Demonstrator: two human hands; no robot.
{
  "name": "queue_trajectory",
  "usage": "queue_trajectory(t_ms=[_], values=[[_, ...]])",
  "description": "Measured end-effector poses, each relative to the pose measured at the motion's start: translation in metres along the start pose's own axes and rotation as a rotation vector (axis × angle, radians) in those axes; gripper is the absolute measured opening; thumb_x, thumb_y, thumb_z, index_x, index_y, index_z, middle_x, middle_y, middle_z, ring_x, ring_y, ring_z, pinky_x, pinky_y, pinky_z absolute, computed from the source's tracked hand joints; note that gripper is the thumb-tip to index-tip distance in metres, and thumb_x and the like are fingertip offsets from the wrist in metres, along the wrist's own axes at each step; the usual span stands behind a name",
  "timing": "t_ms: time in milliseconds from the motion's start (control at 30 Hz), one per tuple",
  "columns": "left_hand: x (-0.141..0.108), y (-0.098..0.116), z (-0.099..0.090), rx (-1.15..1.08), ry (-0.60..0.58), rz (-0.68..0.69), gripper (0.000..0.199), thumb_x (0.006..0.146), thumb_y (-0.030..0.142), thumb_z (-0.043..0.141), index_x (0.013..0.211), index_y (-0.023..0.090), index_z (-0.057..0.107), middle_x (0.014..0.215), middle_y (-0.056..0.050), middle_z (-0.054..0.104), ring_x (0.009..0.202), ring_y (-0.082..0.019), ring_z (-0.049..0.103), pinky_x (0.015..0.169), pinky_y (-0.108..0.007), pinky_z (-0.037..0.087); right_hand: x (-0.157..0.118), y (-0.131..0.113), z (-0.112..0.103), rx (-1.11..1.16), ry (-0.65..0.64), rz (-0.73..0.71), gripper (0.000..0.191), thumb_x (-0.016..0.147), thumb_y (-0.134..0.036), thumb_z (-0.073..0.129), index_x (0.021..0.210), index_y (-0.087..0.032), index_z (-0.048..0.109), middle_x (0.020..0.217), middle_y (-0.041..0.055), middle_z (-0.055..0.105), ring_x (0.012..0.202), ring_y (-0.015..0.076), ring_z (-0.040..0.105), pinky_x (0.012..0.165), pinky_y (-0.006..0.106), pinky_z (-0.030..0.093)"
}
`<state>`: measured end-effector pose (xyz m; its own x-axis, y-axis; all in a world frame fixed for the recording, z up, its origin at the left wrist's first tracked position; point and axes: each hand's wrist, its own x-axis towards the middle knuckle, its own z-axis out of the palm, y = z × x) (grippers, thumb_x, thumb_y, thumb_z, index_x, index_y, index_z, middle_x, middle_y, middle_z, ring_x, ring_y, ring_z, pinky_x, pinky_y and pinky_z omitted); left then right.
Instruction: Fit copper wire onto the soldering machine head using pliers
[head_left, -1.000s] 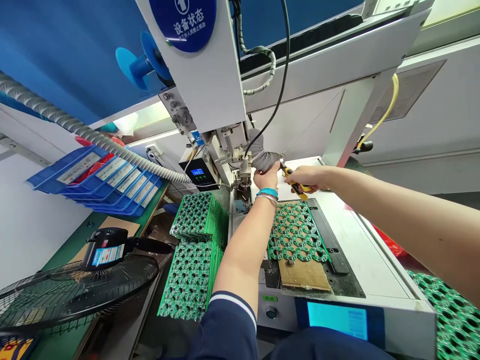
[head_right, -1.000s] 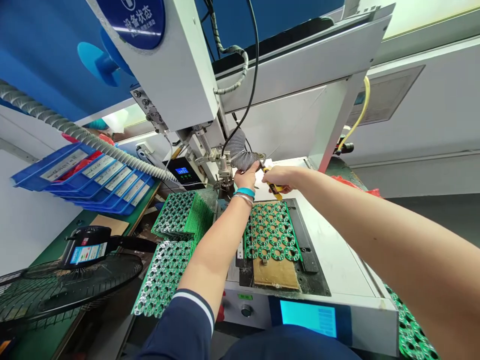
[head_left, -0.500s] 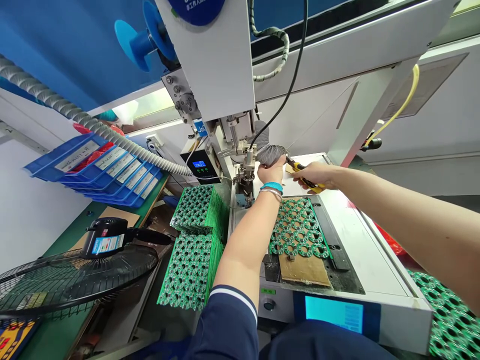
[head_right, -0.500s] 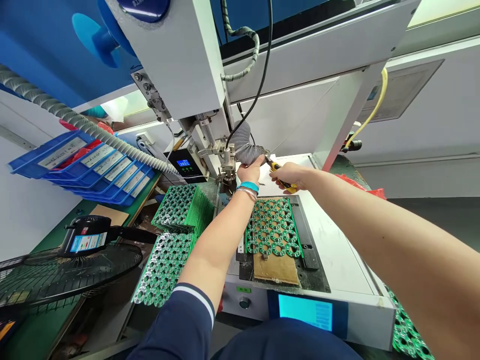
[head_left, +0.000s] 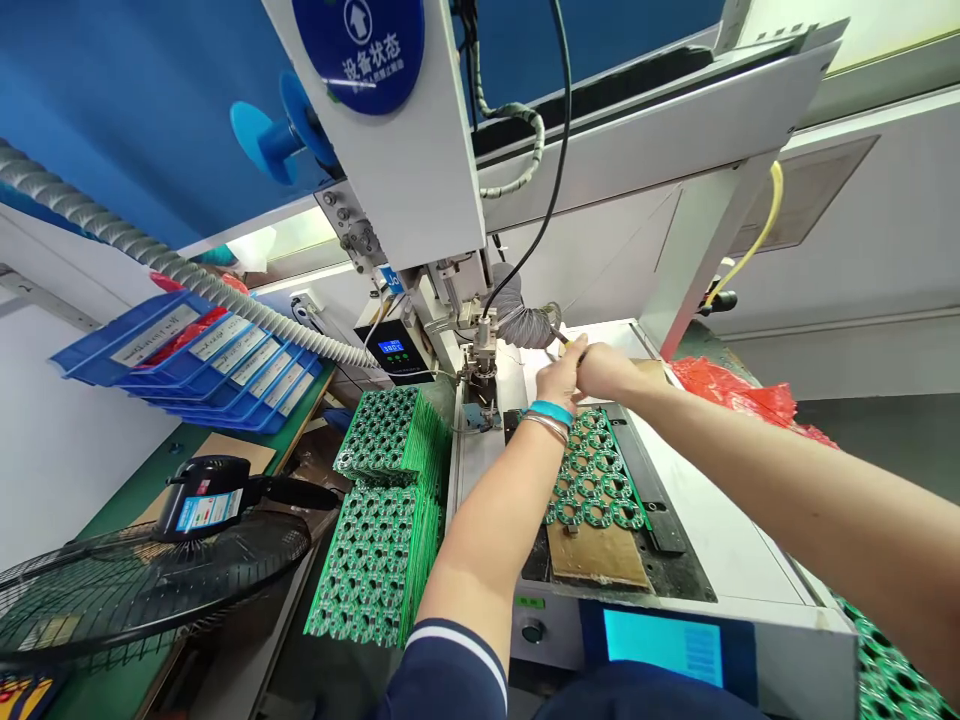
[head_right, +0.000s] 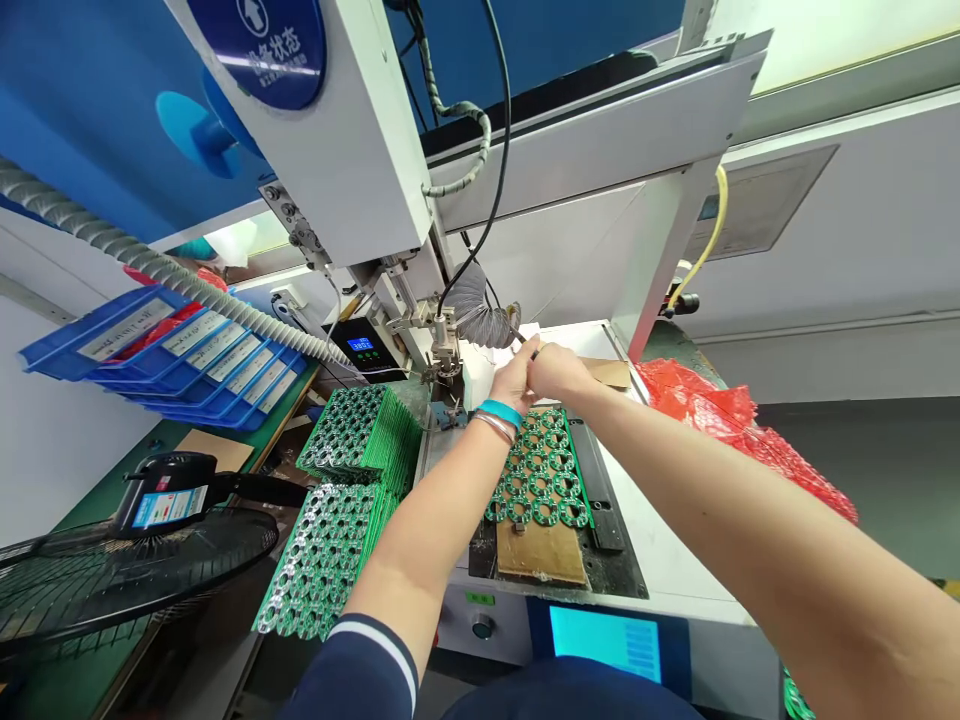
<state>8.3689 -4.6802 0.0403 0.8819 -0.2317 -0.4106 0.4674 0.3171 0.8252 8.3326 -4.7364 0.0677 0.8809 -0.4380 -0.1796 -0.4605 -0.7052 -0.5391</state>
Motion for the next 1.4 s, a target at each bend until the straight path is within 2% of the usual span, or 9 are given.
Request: queue_trajectory(t_ms=[67,167,300,467,667,833,967,1133,1400], values=[[-0.003,-0.006,0.005,-0.074,-0.162,-0.019,0.024,0.071,0.032,0.070,0.065,0.011,0.060,0.066,-0.006,0.061,0.086,-0.022,0.063,0.077,-0.033,0.052,-0.004,0.003,0.000,-0.033,0.055,-0.049,0.024,0.083,-0.016,0.046,0.105,-0.008,0.053,0.108,0.0213,0.057,0.106,0.0307,0.053,0.087,0.036,0.042],[-0.003,-0.009,0.012,-0.172,-0.203,0.039,0.023,0.080,0.025,0.057,0.062,0.011,0.058,0.064,-0.005,0.061,0.084,-0.019,0.064,0.081,-0.032,0.049,-0.009,0.010,-0.001,-0.072,0.109,-0.076,0.029,0.081,-0.022,0.050,0.107,-0.009,0.053,0.106,0.0198,0.058,0.105,0.0309,0.055,0.085,0.035,0.043],[-0.004,-0.009,0.014,-0.153,-0.186,0.078,0.029,0.085,0.028,0.050,0.062,0.012,0.058,0.061,-0.004,0.059,0.076,-0.017,0.064,0.078,-0.029,0.049,-0.011,0.023,-0.006,-0.074,0.041,-0.126,0.035,0.075,-0.032,0.055,0.105,-0.014,0.054,0.097,0.0141,0.062,0.098,0.0280,0.059,0.078,0.030,0.045],[-0.012,-0.011,0.008,-0.079,-0.111,0.114,0.031,0.090,0.028,0.040,0.071,0.012,0.059,0.063,-0.003,0.058,0.060,-0.011,0.058,0.061,-0.022,0.045,-0.010,0.033,-0.010,-0.066,-0.067,-0.242,0.045,0.063,-0.030,0.065,0.104,-0.016,0.053,0.095,0.0081,0.063,0.091,0.0238,0.060,0.073,0.027,0.045],[-0.024,-0.010,0.002,0.175,-0.012,0.072,0.015,0.078,0.010,0.051,0.064,0.013,0.053,0.049,0.003,0.047,0.043,-0.007,0.041,0.044,-0.019,0.031,-0.007,0.046,-0.010,-0.067,-0.121,-0.317,0.047,0.060,-0.034,0.067,0.100,-0.012,0.053,0.093,0.0106,0.062,0.085,0.0239,0.059,0.066,0.028,0.045],[-0.028,-0.002,-0.008,0.169,-0.053,0.013,0.010,0.069,0.003,0.052,0.069,0.013,0.053,0.054,0.001,0.054,0.038,-0.004,0.037,0.037,-0.017,0.020,0.018,0.050,-0.030,0.080,-0.327,-0.425,0.058,0.052,-0.048,0.074,0.098,-0.015,0.060,0.088,0.0076,0.065,0.080,0.0227,0.060,0.063,0.028,0.046],[-0.026,0.001,-0.019,0.171,-0.107,-0.021,0.012,0.068,0.003,0.049,0.071,0.012,0.055,0.056,-0.002,0.058,0.035,-0.003,0.034,0.034,-0.016,0.018,0.041,0.022,-0.044,0.278,-0.168,-0.306,0.044,0.075,-0.052,0.056,0.095,-0.014,0.064,0.086,0.0079,0.066,0.077,0.0184,0.059,0.063,0.026,0.044],[-0.021,0.001,-0.023,0.125,-0.164,-0.053,0.016,0.066,0.003,0.044,0.072,0.012,0.055,0.060,-0.004,0.063,0.034,-0.003,0.031,0.033,-0.015,0.017,0.054,-0.016,-0.034,0.231,0.013,-0.296,0.017,0.078,-0.025,0.054,0.068,-0.015,0.062,0.061,0.0028,0.059,0.056,0.0123,0.050,0.052,0.023,0.035],[-0.019,0.006,-0.019,0.062,-0.168,-0.112,0.019,0.062,0.002,0.041,0.070,0.012,0.055,0.062,-0.005,0.065,0.035,-0.003,0.030,0.033,-0.014,0.017,0.055,-0.003,-0.026,0.184,0.097,-0.373,0.017,0.079,-0.019,0.053,0.062,-0.016,0.057,0.065,0.0046,0.061,0.058,0.0127,0.050,0.055,0.024,0.035]])
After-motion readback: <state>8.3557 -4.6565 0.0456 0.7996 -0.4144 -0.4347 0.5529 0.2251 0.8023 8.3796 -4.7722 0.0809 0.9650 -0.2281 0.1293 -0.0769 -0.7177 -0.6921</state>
